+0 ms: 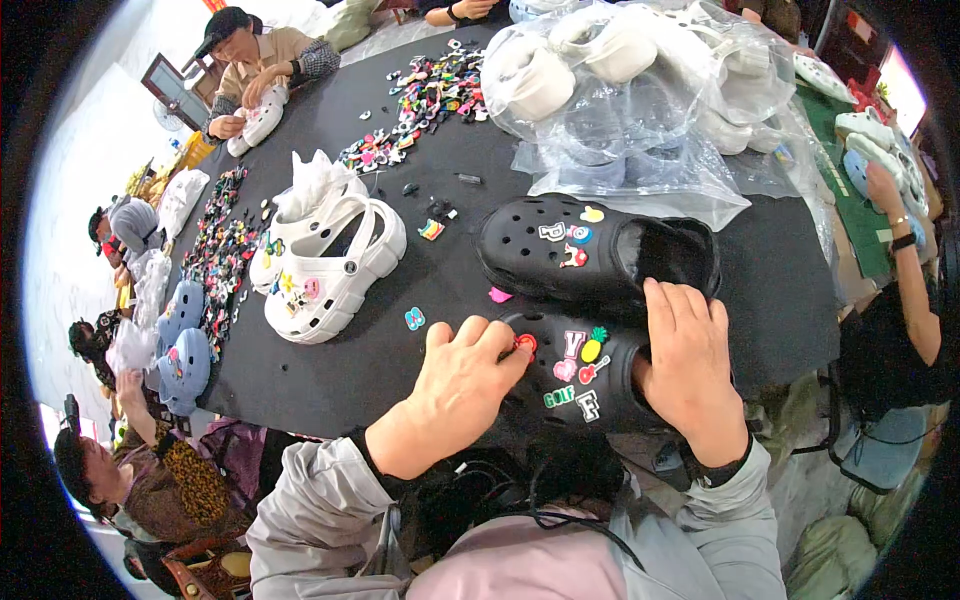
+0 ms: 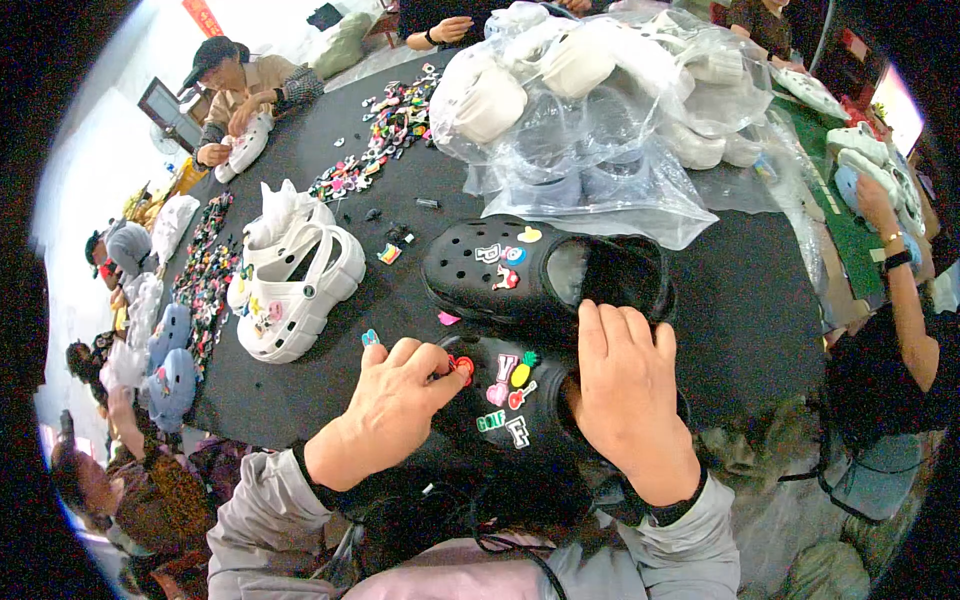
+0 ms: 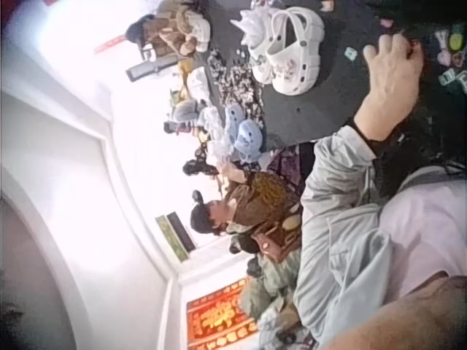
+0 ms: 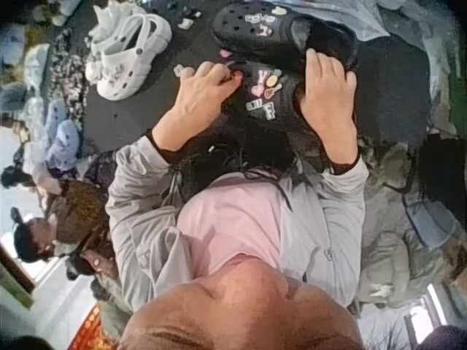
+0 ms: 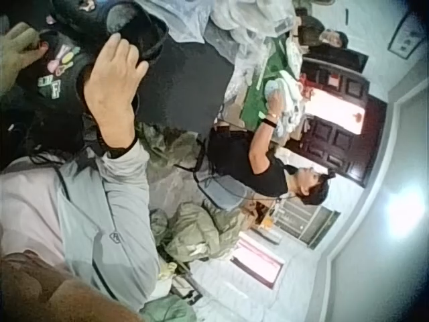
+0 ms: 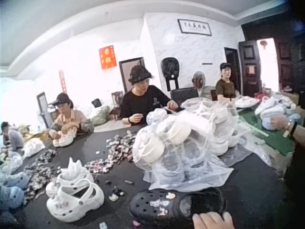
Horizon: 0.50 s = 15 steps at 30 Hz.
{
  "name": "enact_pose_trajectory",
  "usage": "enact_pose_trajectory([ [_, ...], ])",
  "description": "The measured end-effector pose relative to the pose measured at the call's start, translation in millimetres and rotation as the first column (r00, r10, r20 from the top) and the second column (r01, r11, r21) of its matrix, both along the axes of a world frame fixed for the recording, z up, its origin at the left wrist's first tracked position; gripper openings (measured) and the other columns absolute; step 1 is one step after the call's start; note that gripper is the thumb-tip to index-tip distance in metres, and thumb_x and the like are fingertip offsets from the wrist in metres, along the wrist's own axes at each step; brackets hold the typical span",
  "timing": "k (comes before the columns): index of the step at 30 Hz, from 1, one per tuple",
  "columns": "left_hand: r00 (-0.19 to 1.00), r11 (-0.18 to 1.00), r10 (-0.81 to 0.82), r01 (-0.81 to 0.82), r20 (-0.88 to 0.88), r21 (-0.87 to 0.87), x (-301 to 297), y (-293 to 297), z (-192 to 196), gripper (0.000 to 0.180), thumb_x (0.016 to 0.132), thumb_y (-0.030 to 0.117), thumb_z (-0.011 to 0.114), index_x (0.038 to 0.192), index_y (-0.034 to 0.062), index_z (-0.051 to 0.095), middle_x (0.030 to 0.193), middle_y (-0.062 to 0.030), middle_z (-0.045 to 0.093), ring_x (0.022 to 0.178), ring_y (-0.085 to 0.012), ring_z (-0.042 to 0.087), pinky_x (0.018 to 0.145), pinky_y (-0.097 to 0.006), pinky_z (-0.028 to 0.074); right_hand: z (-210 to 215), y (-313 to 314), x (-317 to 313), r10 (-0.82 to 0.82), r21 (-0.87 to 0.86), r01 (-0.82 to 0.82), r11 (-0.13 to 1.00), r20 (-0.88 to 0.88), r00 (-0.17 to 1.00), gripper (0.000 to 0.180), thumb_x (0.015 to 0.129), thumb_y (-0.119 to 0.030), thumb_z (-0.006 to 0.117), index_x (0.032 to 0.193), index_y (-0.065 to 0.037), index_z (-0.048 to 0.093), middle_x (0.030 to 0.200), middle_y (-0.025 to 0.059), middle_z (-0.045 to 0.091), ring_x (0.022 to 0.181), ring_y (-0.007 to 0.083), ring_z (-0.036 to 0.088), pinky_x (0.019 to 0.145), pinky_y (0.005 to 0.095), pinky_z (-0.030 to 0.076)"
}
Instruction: Attaching decorative charms and components to clogs at a manufacturing station.
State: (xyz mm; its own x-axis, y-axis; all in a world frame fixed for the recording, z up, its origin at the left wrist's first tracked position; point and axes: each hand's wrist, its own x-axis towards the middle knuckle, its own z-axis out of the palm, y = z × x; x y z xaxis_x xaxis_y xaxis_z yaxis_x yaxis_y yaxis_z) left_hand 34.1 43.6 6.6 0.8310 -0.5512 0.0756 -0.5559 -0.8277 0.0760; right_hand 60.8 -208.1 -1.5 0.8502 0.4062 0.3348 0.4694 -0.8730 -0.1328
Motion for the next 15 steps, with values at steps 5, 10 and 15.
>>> enact_pose_trajectory([
  [5, 0.999, 1.0, 0.001, -0.002, -0.05, -0.031, 2.8, -5.5, -3.4, 0.041, 0.071, 0.006, 0.062, 0.112, 0.0109, 0.067, 0.1, -0.0015, 0.054, 0.097, -0.0216, 0.052, 0.076, -0.04, 0.036, -2.3, -0.9, 4.0, 0.009, -0.008, -0.009, 1.0, 0.008, 1.0, 0.06, 0.067, -0.01, 0.064, 0.124, 0.007, 0.052, 0.112, 0.0148, 0.058, 0.104, 0.0296, 0.053, 0.086, 0.0464, 0.039],
  [10, 0.998, 1.0, -0.028, 0.028, -0.048, -0.004, 6.4, -10.8, -3.8, 0.033, 0.075, 0.01, 0.058, 0.107, 0.0104, 0.065, 0.1, -0.0023, 0.054, 0.096, -0.0215, 0.051, 0.075, -0.041, 0.036, -1.1, 0.5, 9.7, 0.01, -0.032, -0.008, 0.999, 0.063, 0.998, 0.055, 0.071, -0.009, 0.059, 0.124, 0.007, 0.052, 0.111, 0.0144, 0.058, 0.103, 0.0294, 0.053, 0.085, 0.0449, 0.039],
  [15, 0.986, 0.997, -0.081, 0.081, 0.148, 0.007, 2.3, -4.2, -7.7, 0.024, 0.076, 0.014, 0.059, 0.099, 0.0091, 0.063, 0.098, -0.0033, 0.053, 0.091, -0.0205, 0.052, 0.072, -0.037, 0.038, -8.2, 1.6, 12.2, 0.019, -0.02, -0.018, 1.0, 0.079, 0.997, 0.053, 0.073, -0.006, 0.057, 0.124, 0.005, 0.053, 0.11, 0.0132, 0.059, 0.102, 0.0279, 0.054, 0.083, 0.0429, 0.038],
])
